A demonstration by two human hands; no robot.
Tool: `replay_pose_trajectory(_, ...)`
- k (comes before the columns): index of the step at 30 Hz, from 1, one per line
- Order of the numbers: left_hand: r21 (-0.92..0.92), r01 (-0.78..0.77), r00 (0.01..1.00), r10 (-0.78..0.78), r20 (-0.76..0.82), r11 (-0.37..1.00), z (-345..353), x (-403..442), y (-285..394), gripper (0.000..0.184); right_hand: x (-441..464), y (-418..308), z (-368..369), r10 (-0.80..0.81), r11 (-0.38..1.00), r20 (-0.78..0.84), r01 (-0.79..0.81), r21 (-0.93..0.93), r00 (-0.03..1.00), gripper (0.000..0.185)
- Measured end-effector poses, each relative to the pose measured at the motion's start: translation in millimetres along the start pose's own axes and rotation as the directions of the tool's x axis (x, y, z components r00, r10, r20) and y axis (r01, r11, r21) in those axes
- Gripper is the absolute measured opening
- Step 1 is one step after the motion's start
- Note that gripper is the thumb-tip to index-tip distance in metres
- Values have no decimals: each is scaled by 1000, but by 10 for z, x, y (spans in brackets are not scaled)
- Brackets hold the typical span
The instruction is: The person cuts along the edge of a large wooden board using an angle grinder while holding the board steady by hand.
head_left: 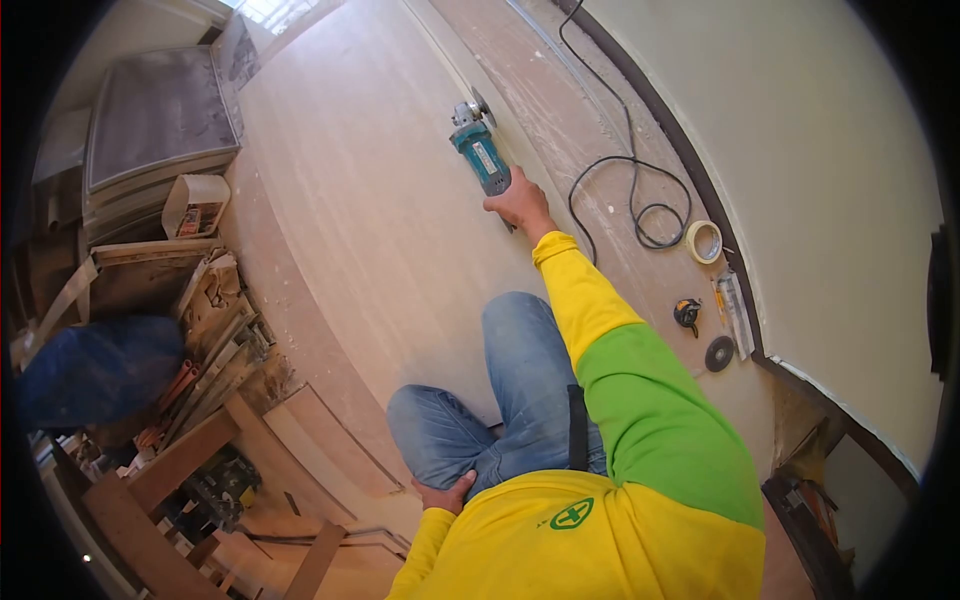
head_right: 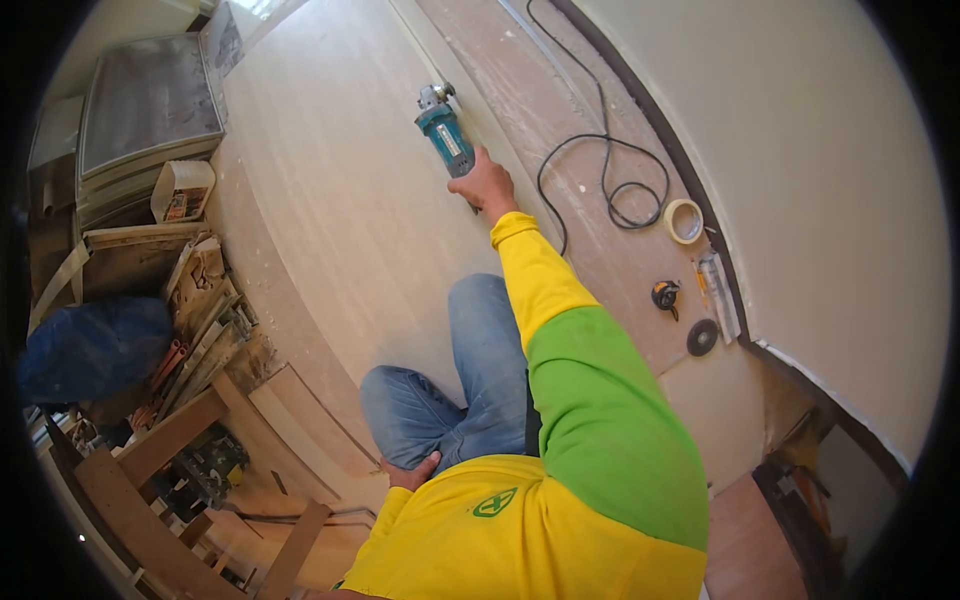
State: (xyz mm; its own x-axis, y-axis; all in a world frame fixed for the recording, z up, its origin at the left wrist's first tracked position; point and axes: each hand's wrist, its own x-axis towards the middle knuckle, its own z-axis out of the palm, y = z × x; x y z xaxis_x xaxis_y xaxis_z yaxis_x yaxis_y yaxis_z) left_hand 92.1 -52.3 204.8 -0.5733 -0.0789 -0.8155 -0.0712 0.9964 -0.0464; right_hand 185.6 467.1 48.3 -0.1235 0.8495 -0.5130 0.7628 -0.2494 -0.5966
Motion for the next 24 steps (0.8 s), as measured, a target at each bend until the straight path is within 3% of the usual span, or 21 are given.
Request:
replay_pose_trajectory(11,-63,-46,998,43,-48,997,21,-26,37,150,214,-160,-8,-4,999,1,4,43,1000,82)
replay_pose_trajectory(24,-61,-18,1000,17,-16,998,-20,-1,-12,157,631,-409,21,-18,999,7,17,43,1000,81)
